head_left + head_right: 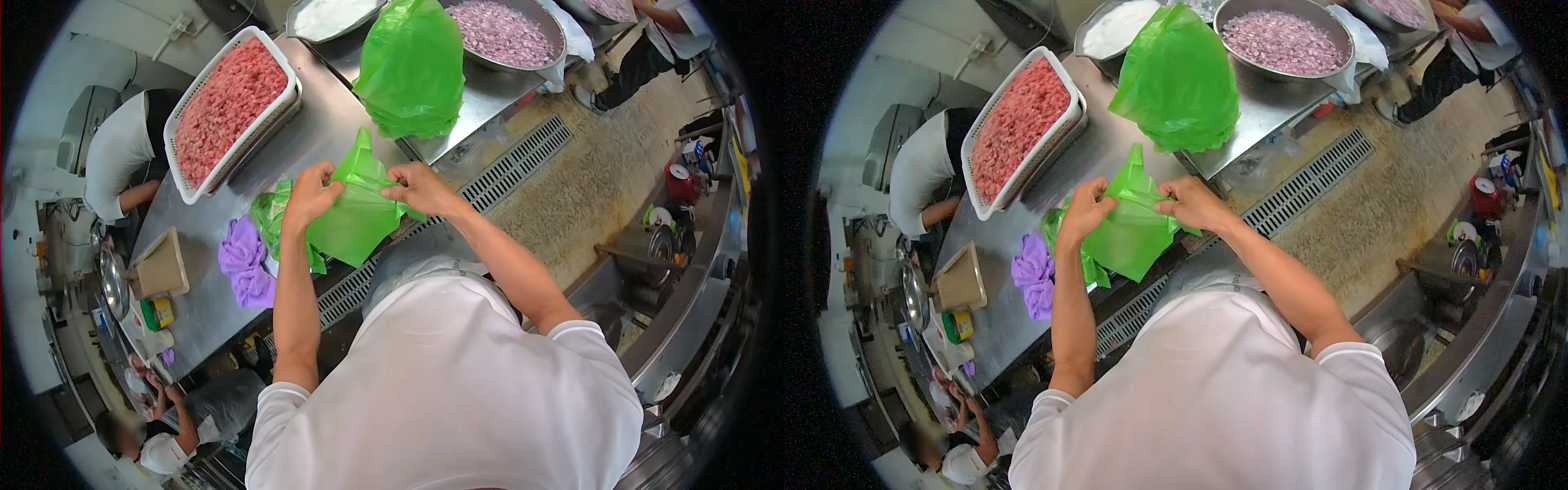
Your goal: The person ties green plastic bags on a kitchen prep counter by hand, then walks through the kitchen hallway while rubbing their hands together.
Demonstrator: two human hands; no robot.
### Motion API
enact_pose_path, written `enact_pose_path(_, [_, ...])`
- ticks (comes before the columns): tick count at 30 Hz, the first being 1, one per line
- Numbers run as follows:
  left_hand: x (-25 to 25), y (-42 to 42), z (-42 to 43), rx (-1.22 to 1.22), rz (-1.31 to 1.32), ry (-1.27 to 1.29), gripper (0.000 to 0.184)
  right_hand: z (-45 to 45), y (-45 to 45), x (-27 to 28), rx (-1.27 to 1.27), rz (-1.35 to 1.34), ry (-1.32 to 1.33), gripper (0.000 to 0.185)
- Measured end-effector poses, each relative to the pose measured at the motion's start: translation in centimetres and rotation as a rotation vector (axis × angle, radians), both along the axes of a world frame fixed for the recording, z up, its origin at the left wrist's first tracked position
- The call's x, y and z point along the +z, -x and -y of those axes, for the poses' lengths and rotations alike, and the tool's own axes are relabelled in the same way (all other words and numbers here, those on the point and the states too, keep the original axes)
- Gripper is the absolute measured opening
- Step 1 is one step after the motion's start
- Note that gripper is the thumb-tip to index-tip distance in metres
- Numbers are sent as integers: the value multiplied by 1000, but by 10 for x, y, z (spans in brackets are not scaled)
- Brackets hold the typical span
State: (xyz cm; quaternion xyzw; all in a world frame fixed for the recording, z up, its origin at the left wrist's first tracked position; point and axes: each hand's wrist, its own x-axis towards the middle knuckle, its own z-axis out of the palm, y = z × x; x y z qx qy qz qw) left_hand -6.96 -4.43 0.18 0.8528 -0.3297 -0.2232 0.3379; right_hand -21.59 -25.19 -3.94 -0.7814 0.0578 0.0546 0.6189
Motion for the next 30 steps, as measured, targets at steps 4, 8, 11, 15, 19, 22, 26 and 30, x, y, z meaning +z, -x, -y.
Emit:
enact_pose_path(4, [-3,-1,4,11,-93,20,11,-8,5,11,-103,90,-263,21])
enact_pose_path(8, [-12,-8,1,-48,-105,19,11,0,2,-9,-72,-23,-445,18])
enact_pose_path(11, [-13,-13,-3,-40,-115,-15,10,1,3,-8,-164,-3,-390,15])
enact_pose_path(15, [-13,-9,-2,-22,-131,69,17,2,8,4,-77,-62,-418,16])
enact_pose_path(19, [-7,7,6,118,87,274,17,-6,10,2,-168,-132,-379,22])
enact_pose_path(22, [15,29,12,217,4,264,21,-9,13,12,-310,144,-185,20])
enact_pose_path(26, [8,79,32,289,-480,391,21,-19,22,26,-302,179,-91,20])
enact_pose_path(30, [64,71,47,646,-1247,1074,27,13,24,22,-666,197,-4,27])
